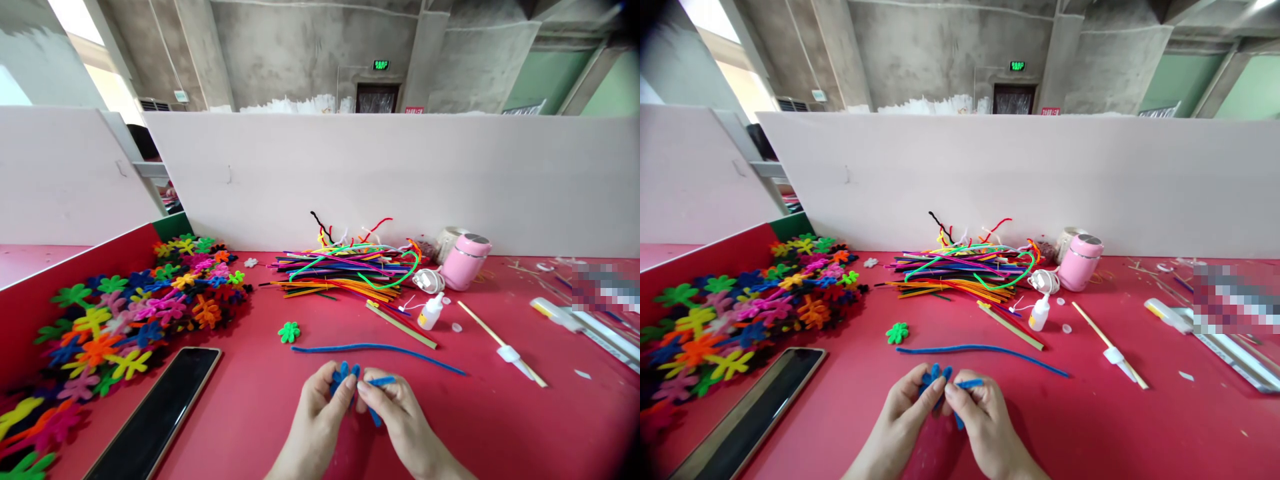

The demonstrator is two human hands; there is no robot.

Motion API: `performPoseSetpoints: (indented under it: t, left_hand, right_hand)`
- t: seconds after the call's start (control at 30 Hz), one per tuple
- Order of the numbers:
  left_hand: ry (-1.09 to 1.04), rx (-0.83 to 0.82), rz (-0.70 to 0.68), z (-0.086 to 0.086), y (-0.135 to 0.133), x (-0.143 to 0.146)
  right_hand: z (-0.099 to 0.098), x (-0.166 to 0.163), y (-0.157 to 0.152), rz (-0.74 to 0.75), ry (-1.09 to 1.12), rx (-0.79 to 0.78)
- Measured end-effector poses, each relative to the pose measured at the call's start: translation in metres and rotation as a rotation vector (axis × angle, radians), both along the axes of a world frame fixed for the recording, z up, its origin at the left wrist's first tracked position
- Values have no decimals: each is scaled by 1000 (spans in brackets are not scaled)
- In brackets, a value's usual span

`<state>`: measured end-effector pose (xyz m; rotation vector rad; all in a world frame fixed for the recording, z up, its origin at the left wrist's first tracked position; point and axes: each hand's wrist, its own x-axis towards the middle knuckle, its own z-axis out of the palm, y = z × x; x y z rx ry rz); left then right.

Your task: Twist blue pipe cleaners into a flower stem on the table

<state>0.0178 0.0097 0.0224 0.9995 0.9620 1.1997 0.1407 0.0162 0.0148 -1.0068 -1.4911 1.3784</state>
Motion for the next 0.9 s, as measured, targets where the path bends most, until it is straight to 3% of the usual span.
performPoseSetpoints:
  t: [0.2, 0.33, 0.47, 0.67, 0.9]
  left_hand:
    - [89, 45, 113, -1, -4, 3]
    - [127, 50, 154, -3, -4, 4]
    - [88, 20, 97, -5, -1, 3]
    - [-74, -85, -27, -7, 1, 2]
    - [-156, -158, 21, -3, 1, 1]
  right_hand:
    - [-14, -12, -4, -200, 506, -539]
    - [-12, -17, -5, -194, 763, -813]
    - [-10, -14, -4, -171, 711, -700]
    - [-11, -9, 1, -104, 398, -377]
    - [0, -5, 1, -36, 147, -207]
